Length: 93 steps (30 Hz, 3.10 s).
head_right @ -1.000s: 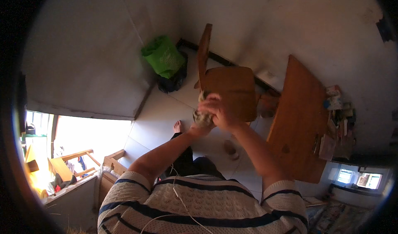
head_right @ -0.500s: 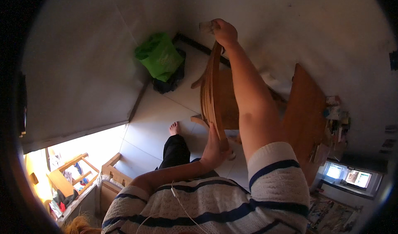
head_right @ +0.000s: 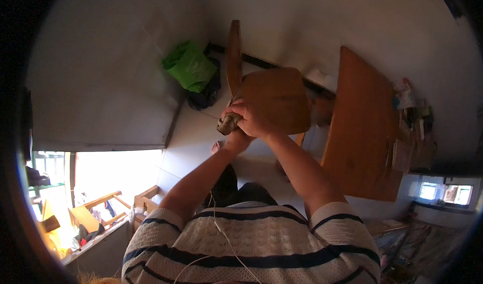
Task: The person cleans a wooden chair and a wooden table using a cloth. They first wipe the chair, then move to the table, clearing various items like books and containers to wipe the surface. Finally, they wipe the chair again.
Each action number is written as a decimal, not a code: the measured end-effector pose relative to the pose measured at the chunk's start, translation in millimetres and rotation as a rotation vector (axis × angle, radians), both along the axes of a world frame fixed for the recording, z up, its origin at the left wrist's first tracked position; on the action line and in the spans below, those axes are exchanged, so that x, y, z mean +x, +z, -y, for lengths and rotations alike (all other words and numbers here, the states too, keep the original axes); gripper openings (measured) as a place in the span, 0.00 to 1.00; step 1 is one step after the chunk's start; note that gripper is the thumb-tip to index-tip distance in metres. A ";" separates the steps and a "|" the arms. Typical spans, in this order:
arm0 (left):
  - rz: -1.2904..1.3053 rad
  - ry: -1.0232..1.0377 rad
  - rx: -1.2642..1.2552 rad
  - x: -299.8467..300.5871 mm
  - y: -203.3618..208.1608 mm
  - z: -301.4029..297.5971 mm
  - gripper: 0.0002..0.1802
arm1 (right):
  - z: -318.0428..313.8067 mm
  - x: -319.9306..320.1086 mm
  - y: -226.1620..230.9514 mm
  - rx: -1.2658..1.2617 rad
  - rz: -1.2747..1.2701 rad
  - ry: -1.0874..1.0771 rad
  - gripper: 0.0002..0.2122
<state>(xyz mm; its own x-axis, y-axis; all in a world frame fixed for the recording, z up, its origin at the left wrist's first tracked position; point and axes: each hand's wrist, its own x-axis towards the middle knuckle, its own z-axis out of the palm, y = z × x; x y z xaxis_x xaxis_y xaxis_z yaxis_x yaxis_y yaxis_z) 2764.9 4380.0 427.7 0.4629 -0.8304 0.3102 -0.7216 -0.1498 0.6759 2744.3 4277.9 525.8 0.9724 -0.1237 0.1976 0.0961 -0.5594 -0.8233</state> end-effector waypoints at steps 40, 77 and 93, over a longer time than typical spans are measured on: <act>-1.293 -0.095 0.216 305.8 86.7 211.5 0.32 | -15.3 -66.2 -70.6 1.678 -0.354 -0.907 0.19; -0.136 -0.124 0.078 212.5 155.5 159.5 0.31 | -195.4 -374.9 -111.4 0.891 -0.549 -1.289 0.21; -0.228 -1.545 0.148 -393.3 107.2 148.1 0.23 | -685.4 -561.0 -273.9 1.000 -1.265 -2.191 0.10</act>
<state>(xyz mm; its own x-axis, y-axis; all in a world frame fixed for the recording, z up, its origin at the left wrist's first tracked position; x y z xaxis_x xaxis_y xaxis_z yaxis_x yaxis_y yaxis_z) 2371.5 4231.8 535.0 -0.8075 -0.5426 0.2313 -0.1218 0.5371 0.8347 2183.3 4963.4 251.9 -0.7915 -0.1119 -0.6009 -0.1206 0.9924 -0.0260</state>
